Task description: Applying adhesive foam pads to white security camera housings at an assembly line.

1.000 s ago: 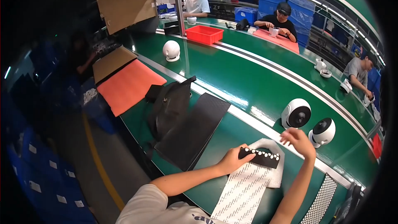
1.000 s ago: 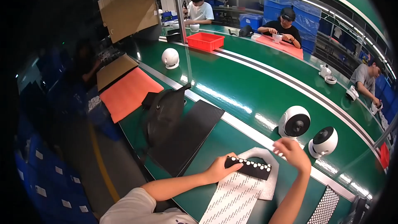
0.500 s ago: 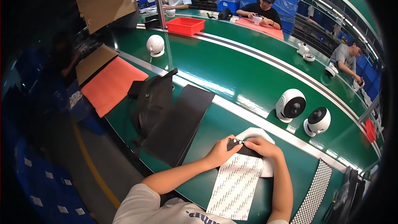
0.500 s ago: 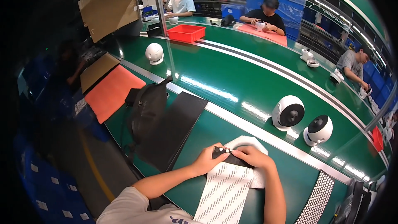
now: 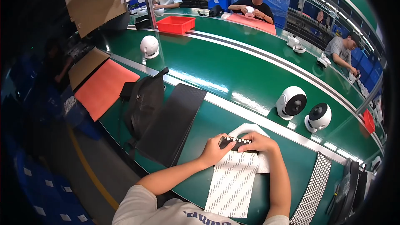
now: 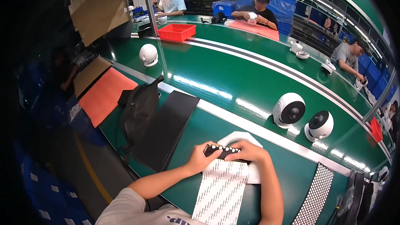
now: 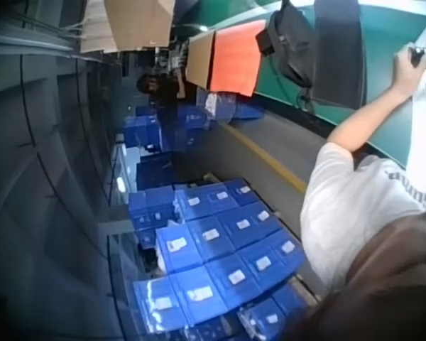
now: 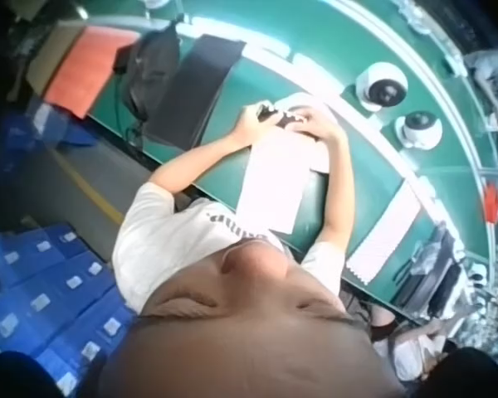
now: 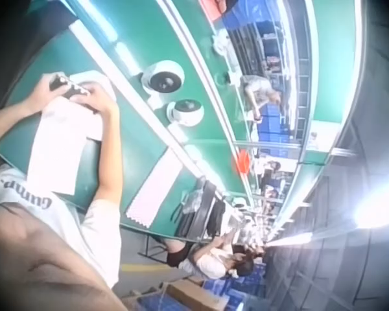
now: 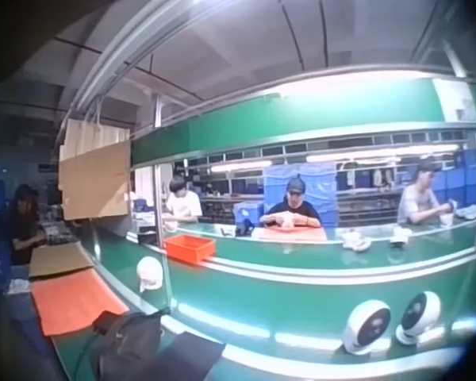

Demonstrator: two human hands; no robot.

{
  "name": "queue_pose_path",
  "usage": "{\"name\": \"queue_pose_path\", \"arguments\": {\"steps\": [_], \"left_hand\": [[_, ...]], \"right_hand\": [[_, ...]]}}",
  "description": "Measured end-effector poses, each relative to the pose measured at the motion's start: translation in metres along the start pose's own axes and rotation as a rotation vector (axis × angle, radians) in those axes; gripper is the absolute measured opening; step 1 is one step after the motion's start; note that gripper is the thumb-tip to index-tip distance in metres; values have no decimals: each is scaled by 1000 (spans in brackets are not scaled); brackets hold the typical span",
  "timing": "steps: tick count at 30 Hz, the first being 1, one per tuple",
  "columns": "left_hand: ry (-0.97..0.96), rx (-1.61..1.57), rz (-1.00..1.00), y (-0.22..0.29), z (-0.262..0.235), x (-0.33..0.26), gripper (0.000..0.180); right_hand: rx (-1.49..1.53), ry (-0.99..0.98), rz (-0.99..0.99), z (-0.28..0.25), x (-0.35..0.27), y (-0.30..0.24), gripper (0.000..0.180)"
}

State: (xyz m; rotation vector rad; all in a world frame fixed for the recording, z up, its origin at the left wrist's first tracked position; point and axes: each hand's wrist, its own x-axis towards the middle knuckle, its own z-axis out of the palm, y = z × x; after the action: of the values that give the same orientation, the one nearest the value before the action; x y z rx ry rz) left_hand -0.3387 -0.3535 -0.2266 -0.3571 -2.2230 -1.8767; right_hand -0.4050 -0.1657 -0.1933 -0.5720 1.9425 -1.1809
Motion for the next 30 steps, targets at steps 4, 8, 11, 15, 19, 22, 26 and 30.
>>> {"name": "queue_pose_path", "arguments": {"steps": [4,8,11,15,19,22,26,30], "left_hand": [[19,2,6,1,4,0,18],[45,2,-55,-11,5,-1,18],[36,22,-99,-9,4,0,17],[34,-38,-165,0,13,-1,11],[78,-108,-177,-7,14,-2,13],[114,-181,-223,-15,11,-2,16],[118,-256,-253,-18,14,0,17],[72,-272,-290,-9,19,-1,17]], "right_hand": [[-24,7,25,-2,-3,0,27],[-73,-34,-60,-4,5,10,32],[-123,-28,-119,-5,11,20,38],[-111,23,-152,-6,-1,24,41],[-156,64,-179,-4,1,25,44],[-165,65,-163,-3,2,20,44],[-104,79,-123,-1,1,21,41],[-99,74,-125,-3,1,28,42]]}}
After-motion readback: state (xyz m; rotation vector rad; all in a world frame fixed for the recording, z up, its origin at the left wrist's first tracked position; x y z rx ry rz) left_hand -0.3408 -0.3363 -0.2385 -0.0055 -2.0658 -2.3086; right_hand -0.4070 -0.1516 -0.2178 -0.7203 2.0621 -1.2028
